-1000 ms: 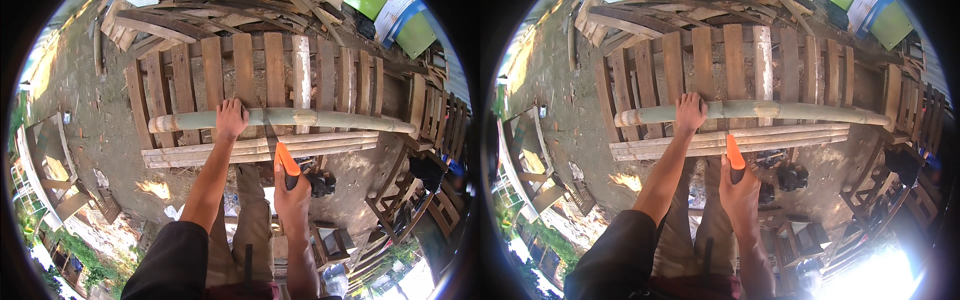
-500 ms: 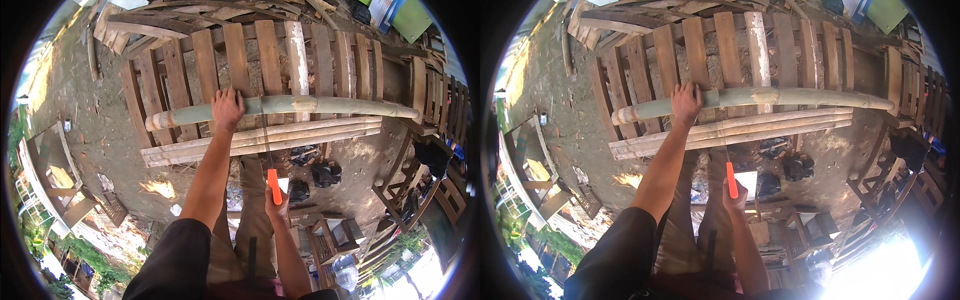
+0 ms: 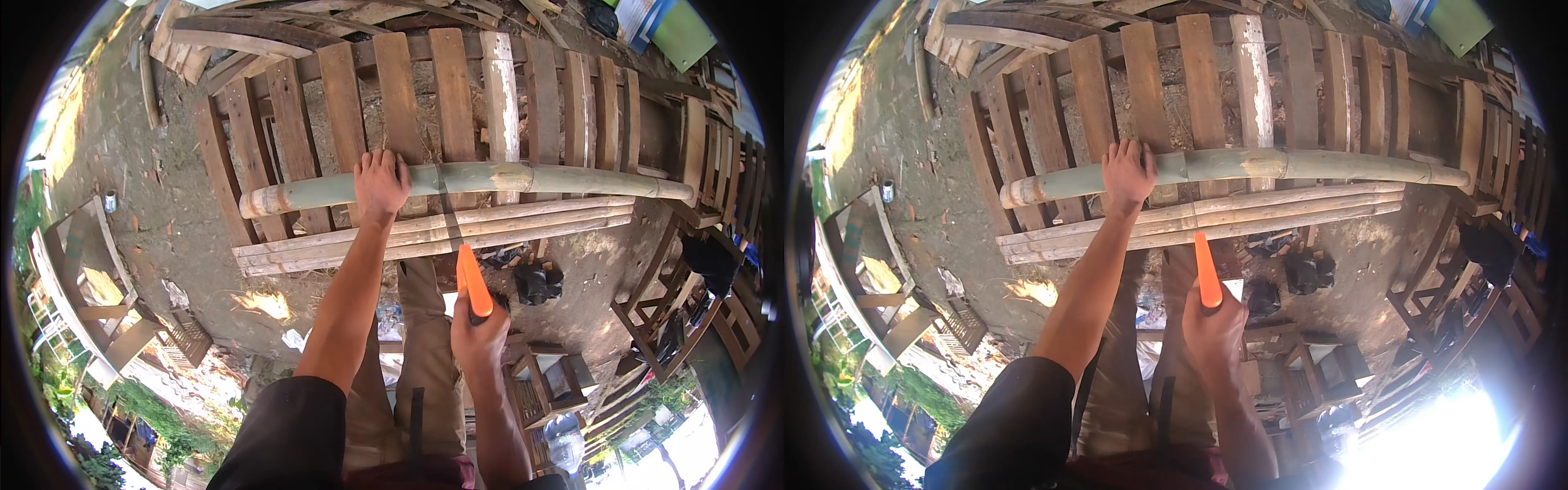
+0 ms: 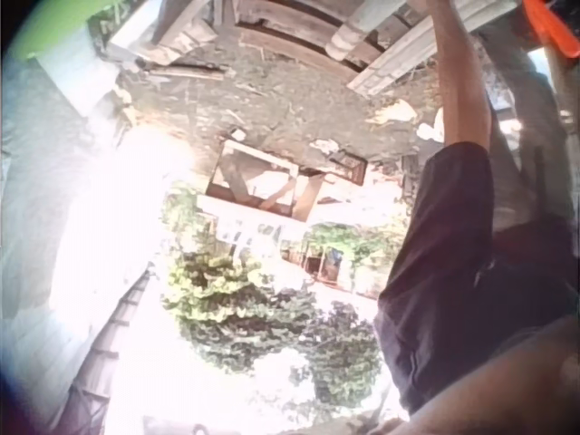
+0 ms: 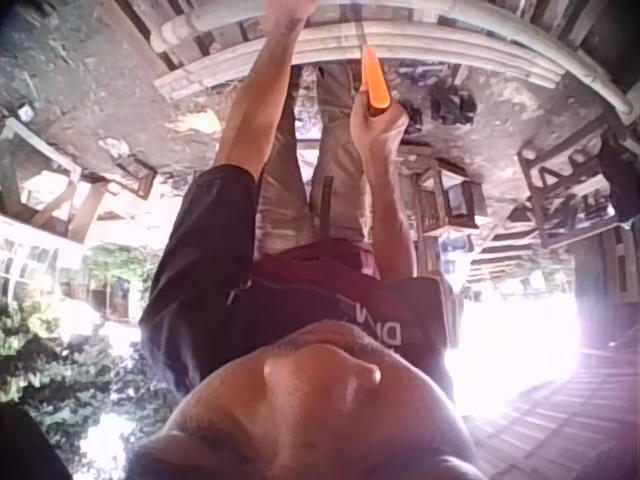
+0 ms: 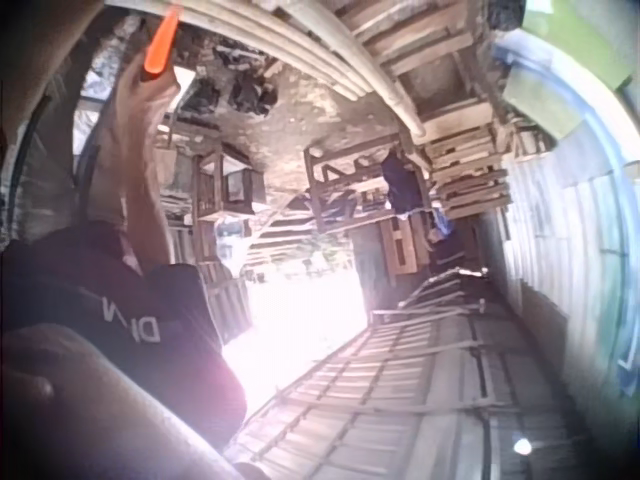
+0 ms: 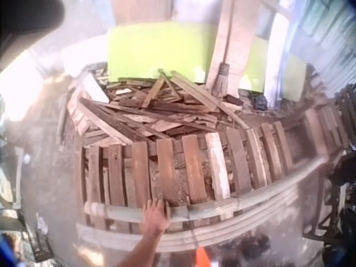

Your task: The person sits on the ground and uses a hand saw to cut a long bamboo pole resting on a wooden pallet. They hold the pole steady with one hand and saw with the other, gradually deepening the cut along the pole's length.

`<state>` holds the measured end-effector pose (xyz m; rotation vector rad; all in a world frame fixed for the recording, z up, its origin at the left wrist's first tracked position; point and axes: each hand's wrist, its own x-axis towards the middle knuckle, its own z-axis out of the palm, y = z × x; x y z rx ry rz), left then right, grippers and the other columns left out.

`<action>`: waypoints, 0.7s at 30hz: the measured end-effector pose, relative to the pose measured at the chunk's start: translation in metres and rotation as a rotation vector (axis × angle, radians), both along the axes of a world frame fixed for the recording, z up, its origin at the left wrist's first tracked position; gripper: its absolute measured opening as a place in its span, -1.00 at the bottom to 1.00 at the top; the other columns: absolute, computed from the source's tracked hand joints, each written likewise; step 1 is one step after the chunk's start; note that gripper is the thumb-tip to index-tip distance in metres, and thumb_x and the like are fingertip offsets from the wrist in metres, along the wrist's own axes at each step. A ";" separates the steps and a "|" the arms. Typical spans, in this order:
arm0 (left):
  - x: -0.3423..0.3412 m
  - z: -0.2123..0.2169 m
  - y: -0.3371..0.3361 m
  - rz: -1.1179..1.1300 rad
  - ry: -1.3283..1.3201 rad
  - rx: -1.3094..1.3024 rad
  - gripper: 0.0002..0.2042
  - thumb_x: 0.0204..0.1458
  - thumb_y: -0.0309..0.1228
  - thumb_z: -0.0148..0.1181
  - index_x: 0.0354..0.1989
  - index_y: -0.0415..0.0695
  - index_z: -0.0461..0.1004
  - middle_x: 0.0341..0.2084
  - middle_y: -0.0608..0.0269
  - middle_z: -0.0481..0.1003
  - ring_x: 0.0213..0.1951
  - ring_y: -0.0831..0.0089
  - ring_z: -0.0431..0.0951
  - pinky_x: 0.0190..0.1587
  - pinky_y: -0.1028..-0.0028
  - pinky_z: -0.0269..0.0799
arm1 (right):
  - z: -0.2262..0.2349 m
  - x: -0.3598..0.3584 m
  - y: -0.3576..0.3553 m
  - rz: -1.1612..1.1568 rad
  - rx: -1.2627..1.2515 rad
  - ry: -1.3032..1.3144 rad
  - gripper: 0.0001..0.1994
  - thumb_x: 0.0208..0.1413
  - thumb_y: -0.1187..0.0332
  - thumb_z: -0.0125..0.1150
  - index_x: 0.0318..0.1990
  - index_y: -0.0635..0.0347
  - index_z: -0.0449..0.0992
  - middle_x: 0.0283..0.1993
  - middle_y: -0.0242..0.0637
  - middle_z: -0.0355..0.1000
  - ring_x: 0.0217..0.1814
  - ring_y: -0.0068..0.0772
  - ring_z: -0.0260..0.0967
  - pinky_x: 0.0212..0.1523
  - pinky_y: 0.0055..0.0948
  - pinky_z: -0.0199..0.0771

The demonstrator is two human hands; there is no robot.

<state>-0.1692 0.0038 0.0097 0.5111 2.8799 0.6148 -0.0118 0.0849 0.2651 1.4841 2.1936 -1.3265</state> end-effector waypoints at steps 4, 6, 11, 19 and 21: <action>0.000 0.006 0.000 -0.008 0.015 -0.009 -0.81 0.15 -0.30 0.07 -0.39 -0.16 0.48 -0.34 0.16 0.50 -0.19 0.13 0.46 -0.12 0.16 0.32 | -0.043 -0.042 0.019 0.024 0.077 -0.081 -0.77 0.14 0.39 0.22 -0.41 0.45 0.54 -0.56 0.05 0.48 -0.48 0.03 0.55 -0.44 -0.16 0.42; -0.005 -0.001 0.003 0.009 0.021 -0.022 -0.81 0.15 -0.30 0.07 -0.39 -0.15 0.48 -0.34 0.16 0.49 -0.18 0.13 0.46 -0.12 0.15 0.32 | -0.059 -0.059 0.019 -0.006 0.033 -0.099 -0.75 0.12 0.36 0.24 -0.45 0.44 0.53 -0.57 0.07 0.47 -0.48 0.14 0.52 -0.42 -0.14 0.43; 0.001 -0.001 -0.003 0.002 -0.008 -0.047 -0.79 0.15 -0.25 0.05 -0.35 -0.13 0.48 -0.30 0.15 0.48 -0.15 0.12 0.44 -0.08 0.16 0.29 | -0.088 -0.008 0.025 0.053 0.077 0.077 -0.79 0.09 0.39 0.25 -0.35 0.45 0.58 -0.54 0.07 0.50 -0.45 0.15 0.53 -0.38 -0.14 0.46; 0.007 0.009 -0.003 -0.031 0.101 -0.067 -0.79 0.18 -0.26 0.06 -0.37 -0.14 0.47 -0.35 0.15 0.50 -0.18 0.10 0.45 -0.10 0.17 0.30 | -0.135 0.037 -0.053 -0.073 -0.052 0.413 -0.83 0.16 0.39 0.22 -0.41 0.31 0.48 -0.63 -0.09 0.35 -0.63 -0.22 0.33 -0.52 -0.27 0.34; 0.000 -0.001 -0.003 -0.035 0.121 -0.029 -0.78 0.17 -0.26 0.08 -0.40 -0.15 0.45 -0.38 0.14 0.51 -0.21 0.07 0.46 -0.14 0.14 0.31 | -0.121 0.021 -0.034 -0.052 -0.036 0.367 -0.74 0.20 0.35 0.23 -0.46 0.33 0.45 -0.68 -0.08 0.30 -0.67 -0.24 0.27 -0.54 -0.25 0.29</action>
